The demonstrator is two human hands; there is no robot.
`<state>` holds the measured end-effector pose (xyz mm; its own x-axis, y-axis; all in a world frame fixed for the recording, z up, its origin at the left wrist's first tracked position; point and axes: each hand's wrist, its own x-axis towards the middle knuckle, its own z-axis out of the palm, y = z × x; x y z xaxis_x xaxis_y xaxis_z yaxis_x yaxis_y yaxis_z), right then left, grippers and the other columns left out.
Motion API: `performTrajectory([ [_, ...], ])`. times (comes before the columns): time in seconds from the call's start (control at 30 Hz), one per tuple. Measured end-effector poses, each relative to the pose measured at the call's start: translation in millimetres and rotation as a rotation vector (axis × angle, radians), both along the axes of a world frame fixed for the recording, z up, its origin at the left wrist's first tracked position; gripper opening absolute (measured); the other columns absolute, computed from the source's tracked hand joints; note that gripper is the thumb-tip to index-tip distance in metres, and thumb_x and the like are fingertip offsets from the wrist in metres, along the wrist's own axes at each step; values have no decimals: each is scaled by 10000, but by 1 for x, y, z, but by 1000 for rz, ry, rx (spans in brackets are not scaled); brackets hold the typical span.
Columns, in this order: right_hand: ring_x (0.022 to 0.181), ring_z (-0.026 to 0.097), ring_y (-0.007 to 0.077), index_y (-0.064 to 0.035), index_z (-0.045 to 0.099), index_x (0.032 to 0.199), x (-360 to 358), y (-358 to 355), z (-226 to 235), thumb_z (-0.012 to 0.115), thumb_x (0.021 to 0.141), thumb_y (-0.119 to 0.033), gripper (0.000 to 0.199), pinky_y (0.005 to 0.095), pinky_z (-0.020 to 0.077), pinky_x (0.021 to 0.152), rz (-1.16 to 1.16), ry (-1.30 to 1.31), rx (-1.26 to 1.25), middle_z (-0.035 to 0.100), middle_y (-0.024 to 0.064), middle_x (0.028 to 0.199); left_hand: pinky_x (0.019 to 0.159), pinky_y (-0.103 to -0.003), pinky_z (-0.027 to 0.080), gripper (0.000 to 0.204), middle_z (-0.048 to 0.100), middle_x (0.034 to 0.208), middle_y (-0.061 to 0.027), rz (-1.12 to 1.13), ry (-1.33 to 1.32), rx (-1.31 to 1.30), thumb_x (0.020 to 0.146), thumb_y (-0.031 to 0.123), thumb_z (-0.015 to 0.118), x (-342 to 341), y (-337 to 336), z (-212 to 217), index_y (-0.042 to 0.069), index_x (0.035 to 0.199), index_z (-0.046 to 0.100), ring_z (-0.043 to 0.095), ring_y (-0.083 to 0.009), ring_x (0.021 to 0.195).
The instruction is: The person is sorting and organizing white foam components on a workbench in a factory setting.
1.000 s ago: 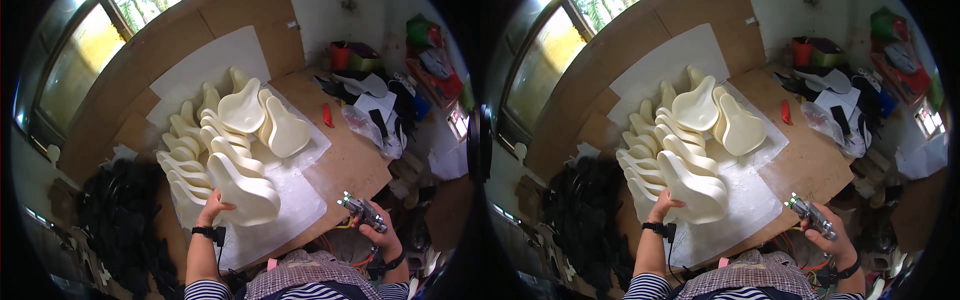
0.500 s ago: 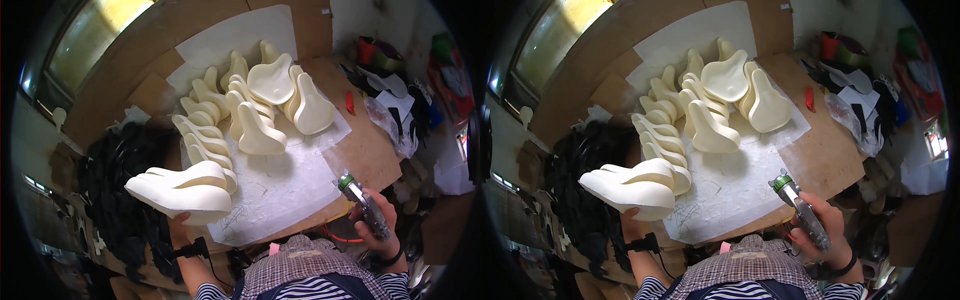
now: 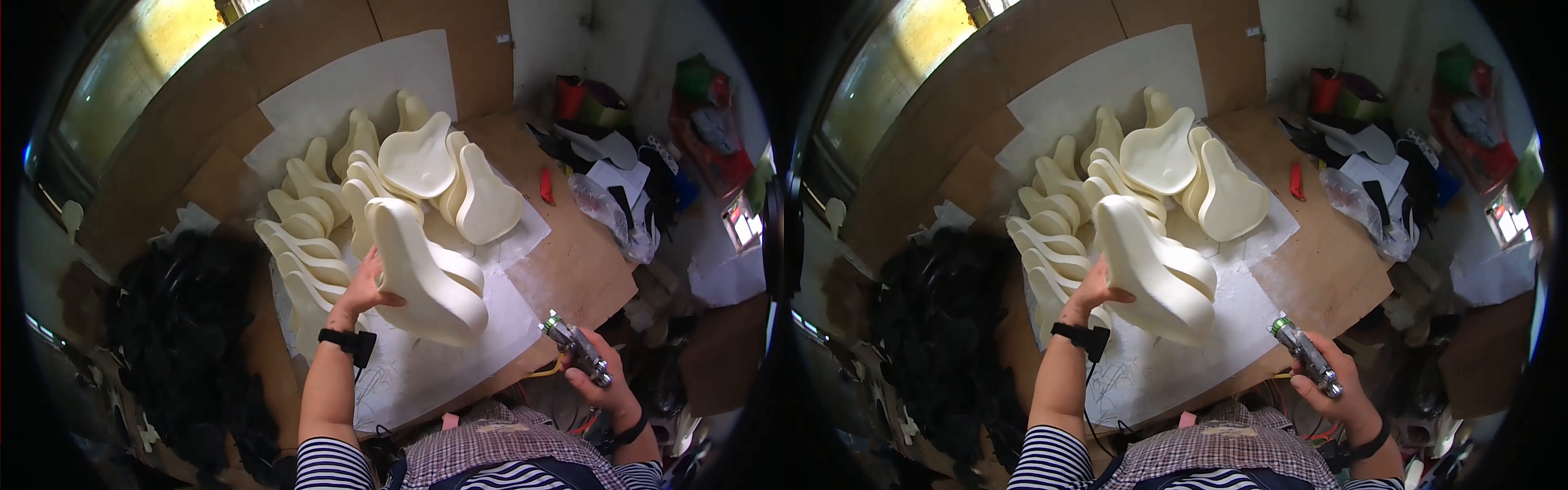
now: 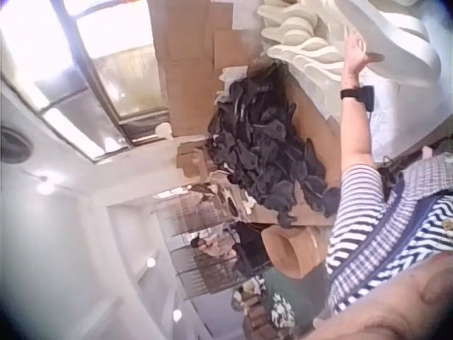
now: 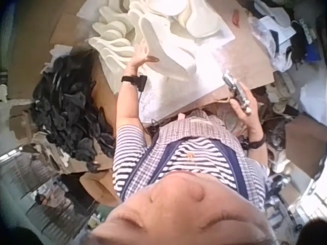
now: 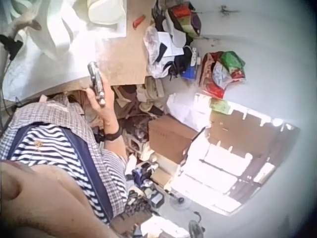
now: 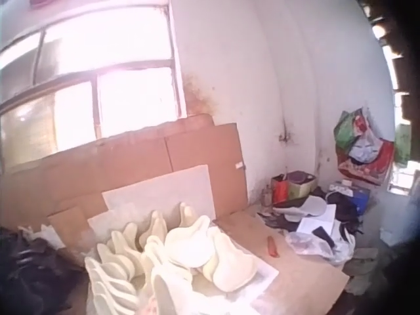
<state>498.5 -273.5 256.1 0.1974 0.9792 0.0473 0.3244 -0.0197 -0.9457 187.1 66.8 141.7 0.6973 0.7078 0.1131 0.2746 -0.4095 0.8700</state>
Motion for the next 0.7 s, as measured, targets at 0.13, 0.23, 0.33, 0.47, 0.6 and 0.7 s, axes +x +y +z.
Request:
performTrajectory([
  [0.13,838,619,119,6,467,1295,10,-4,-7,713,796,-131,573,266,501,777,-50,61,-65,637,60,906,1084,-427,312,787,509,1331,-131,-17,321,343,489,375,842,50,23,3,99,1189,614,393,-332,1279],
  [0.23,817,626,119,10,483,1276,17,-10,-20,709,788,-126,555,264,505,766,-86,23,-70,644,62,888,1073,-461,313,768,489,1360,-128,-38,316,165,463,396,854,76,13,29,112,1147,646,371,-347,1289],
  [0.33,808,626,119,0,494,1275,27,-20,-35,720,777,-141,565,261,502,755,-115,35,-87,647,59,883,1053,-489,309,733,527,1314,-130,102,202,350,478,382,846,58,-7,14,145,1146,657,398,-343,1264],
  [0.47,812,608,109,2,499,1276,27,-18,-44,722,787,-147,558,264,495,765,-116,57,-108,642,51,884,1071,-533,254,754,526,1321,-121,72,-200,-133,497,422,838,37,9,-22,178,1184,647,346,-400,1298],
  [0.6,811,605,105,2,492,1285,28,-4,-66,733,787,-147,573,258,493,763,-33,79,-102,644,48,895,1079,-466,285,695,586,1228,-97,35,168,180,508,420,827,77,49,-27,150,1128,667,372,-387,1282],
  [0.7,806,601,102,4,488,1289,26,4,-74,733,789,-149,577,258,492,761,-9,75,-99,646,47,901,1078,-429,302,665,615,1164,-95,115,198,127,508,429,821,107,35,-8,125,1082,678,397,-360,1269],
])
